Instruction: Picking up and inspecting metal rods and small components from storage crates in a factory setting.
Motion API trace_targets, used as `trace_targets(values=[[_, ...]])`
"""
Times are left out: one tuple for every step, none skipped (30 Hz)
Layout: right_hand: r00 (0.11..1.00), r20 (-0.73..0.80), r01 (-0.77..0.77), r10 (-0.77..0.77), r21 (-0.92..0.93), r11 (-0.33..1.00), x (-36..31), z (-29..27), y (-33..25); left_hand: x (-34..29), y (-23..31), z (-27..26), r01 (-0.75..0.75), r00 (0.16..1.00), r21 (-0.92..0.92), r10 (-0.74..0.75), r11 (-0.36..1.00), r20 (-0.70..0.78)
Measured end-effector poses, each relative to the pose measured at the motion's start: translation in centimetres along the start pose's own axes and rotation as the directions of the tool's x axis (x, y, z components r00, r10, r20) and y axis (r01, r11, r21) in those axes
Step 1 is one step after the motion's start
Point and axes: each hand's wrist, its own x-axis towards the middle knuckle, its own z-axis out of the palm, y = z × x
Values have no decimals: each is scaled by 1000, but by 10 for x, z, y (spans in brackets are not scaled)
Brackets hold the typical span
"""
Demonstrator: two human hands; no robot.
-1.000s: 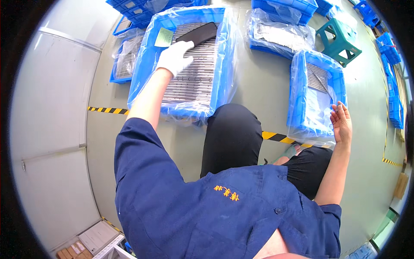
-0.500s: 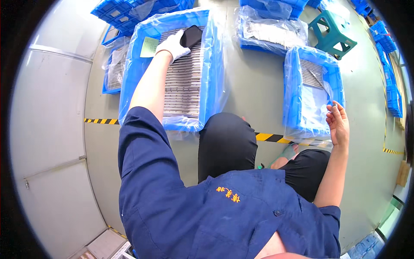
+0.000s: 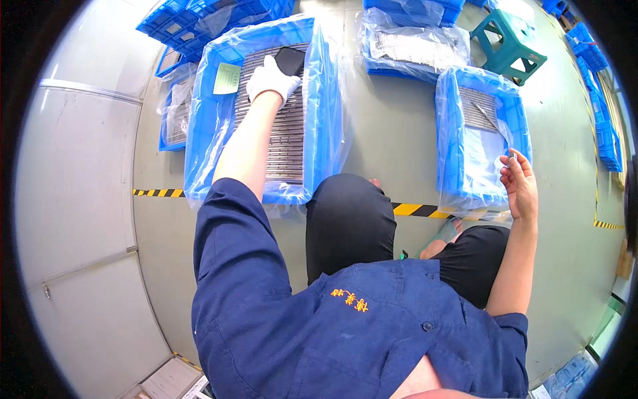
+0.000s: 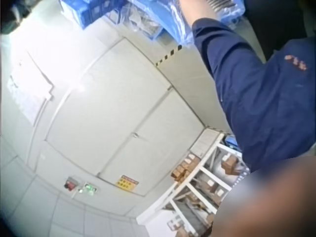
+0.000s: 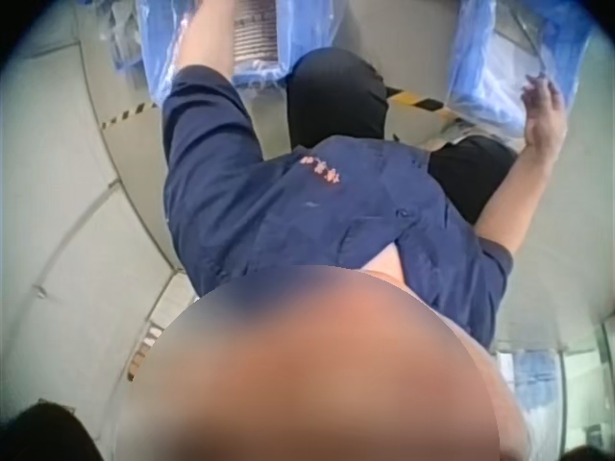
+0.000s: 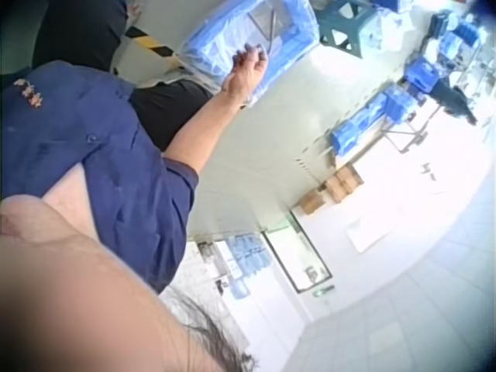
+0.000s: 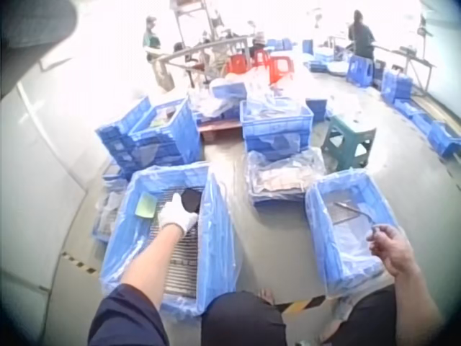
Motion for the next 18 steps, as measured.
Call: trace_targets(values=[[1000,0,5,-5,-1,1000,0,0,0,-5,2,-1,-1,1000,-4,1,1000,-19],[1000,-1,5,-5,-1,1000,0,0,-1,-8,3,0,-3,1000,-3,3,1000,-20],[1000,-2,9,-9,-1,1000,-1,-1,-1,-9,4,1,10,1000,-10,-10,1000,-15],[1000,-2,13,-13,-1,1000,-1,-1,-1,-10,4,2,24,1000,-17,-24,1000,-12],[1000,-2,14,-14,0,1000,-1,-1,-1,-10,2,2,23,1000,-17,-23,1000,-13],[1000,-3,14,-14,6,1000,0,-1,0,-9,0,2,10,1000,-47,-10,999,9],[1000,-4,14,-14,11,1000,0,-2,0,-8,-4,2,-2,1000,-78,4,997,31],[1000,-3,16,-16,12,1000,-1,-3,0,-7,-10,3,-35,999,-89,33,995,-18],[1000,-8,11,-11,18,1000,-1,-3,1,-6,-18,4,-67,996,-98,61,993,-67],[1000,-15,8,-8,25,1000,-1,-4,0,-4,-27,3,-111,988,-113,97,987,-121],[1000,-12,11,-11,27,1000,-1,-4,0,-1,-39,3,-144,973,-158,110,977,-205],[1000,-14,10,-9,27,1000,-1,-3,0,3,-54,1,-185,959,-224,126,957,-255],[1000,-21,8,-8,24,1000,-2,-3,0,3,-63,-2,-251,926,-244,160,937,-341],[1000,-14,11,-10,25,1000,-2,-2,0,4,-78,-5,-268,910,-280,147,922,-388],[1000,-6,9,-9,23,1000,-1,-1,1,4,-91,-7,-287,891,-313,132,905,-434],[1000,-18,11,-11,16,1000,-1,-5,1,-8,-83,-16,-288,899,-369,116,884,-422],[1000,-15,15,-14,16,1000,-1,-5,1,-19,-84,-26,-315,888,-385,127,867,-442],[1000,-11,13,-13,12,1000,-1,-5,2,-25,-85,-33,-343,876,-400,136,850,-462]])
